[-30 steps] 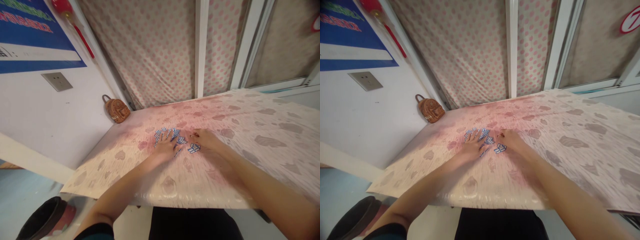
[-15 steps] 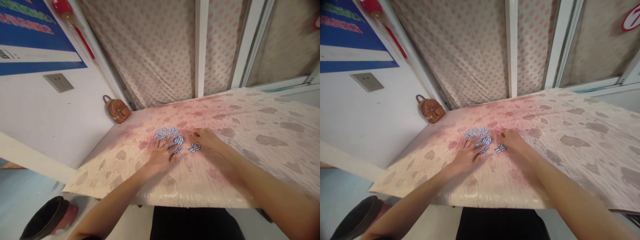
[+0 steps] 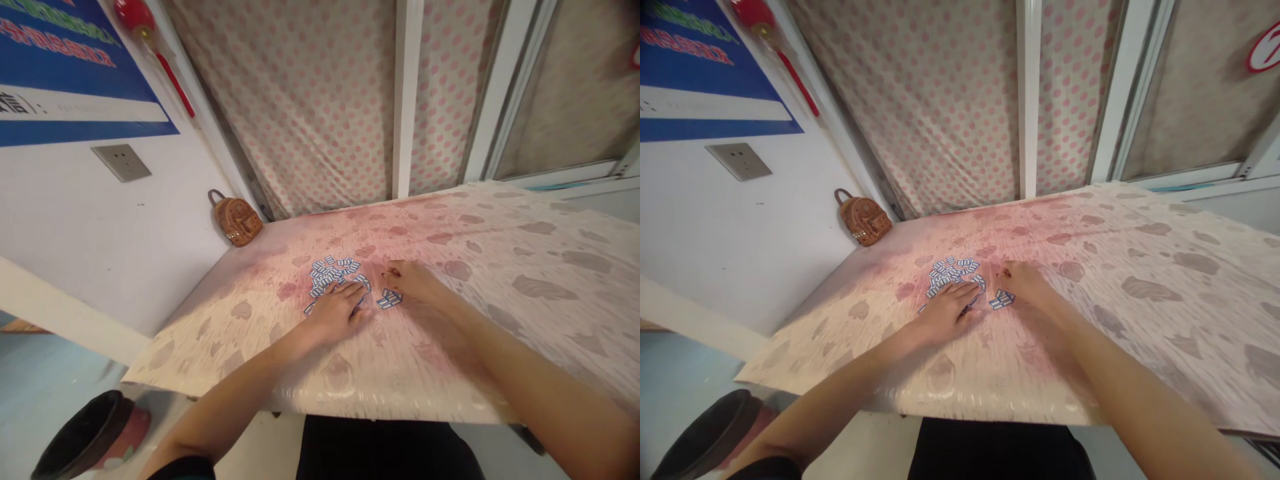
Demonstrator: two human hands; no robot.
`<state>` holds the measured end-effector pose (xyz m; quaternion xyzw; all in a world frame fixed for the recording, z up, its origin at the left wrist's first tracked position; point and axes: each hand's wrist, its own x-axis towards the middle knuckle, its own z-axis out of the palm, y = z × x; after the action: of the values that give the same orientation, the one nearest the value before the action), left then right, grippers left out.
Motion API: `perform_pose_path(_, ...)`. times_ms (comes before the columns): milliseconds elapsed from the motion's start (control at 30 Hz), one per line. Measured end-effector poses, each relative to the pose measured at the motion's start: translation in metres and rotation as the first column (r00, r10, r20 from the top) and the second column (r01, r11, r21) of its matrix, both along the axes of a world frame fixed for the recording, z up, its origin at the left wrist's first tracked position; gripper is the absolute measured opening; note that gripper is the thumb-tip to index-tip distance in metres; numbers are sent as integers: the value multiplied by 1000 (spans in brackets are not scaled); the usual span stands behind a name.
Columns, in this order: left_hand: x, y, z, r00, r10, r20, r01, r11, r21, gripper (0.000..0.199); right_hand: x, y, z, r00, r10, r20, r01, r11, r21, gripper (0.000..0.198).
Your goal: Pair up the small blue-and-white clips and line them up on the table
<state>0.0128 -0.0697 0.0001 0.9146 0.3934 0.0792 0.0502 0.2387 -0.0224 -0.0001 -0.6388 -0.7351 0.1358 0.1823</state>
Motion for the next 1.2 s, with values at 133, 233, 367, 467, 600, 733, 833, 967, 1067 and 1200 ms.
perform_pose_path(133, -9, -18, 4, 998, -61, 12, 61, 998, 24, 56, 0, 1, -1, 1000, 10, 2, -9, 1000, -1, 19)
perform_pose_path(233, -19, -24, 6, 1000, -21, -5, 21, 998, 57, 56, 1, 2, -2, 1000, 15, 6, -15, 1000, 9, 18)
perform_pose_path(367, -28, -18, 4, 995, 98, 2, -98, 990, 97, 53, 1, 3, -2, 1000, 18, 20, -18, 1000, 7, 18)
perform_pose_path(467, -24, -13, 3, 992, 122, 44, -125, 988, 95, 54, 0, 2, -2, 1000, 13, 14, -13, 1000, -2, 19)
perform_pose_path(600, -4, -16, 4, 1000, -6, 24, 5, 998, 65, 56, -1, 1, 0, 999, 2, -53, 0, 999, 36, 20)
perform_pose_path(733, 19, -20, 4, 995, -98, -24, 99, 993, 62, 58, 2, 0, 2, 982, -38, -183, 64, 989, 136, 23)
perform_pose_path(833, 26, -13, 0, 996, -81, -42, 85, 992, 92, 58, 4, 1, 3, 970, -55, -235, 97, 980, 172, 24)
perform_pose_path(967, 22, 7, -5, 996, 64, -56, -55, 989, 138, 59, 4, 2, 1, 972, -67, -225, 103, 983, 153, 21)
perform_pose_path(1067, 16, 17, -2, 989, 125, -74, -115, 986, 122, 60, 3, 2, 0, 978, -52, -204, 86, 983, 162, 20)
perform_pose_path(1200, 3, 13, 1, 987, 162, -14, -160, 984, 83, 63, 2, 1, 0, 979, -41, -199, 73, 984, 161, 22)
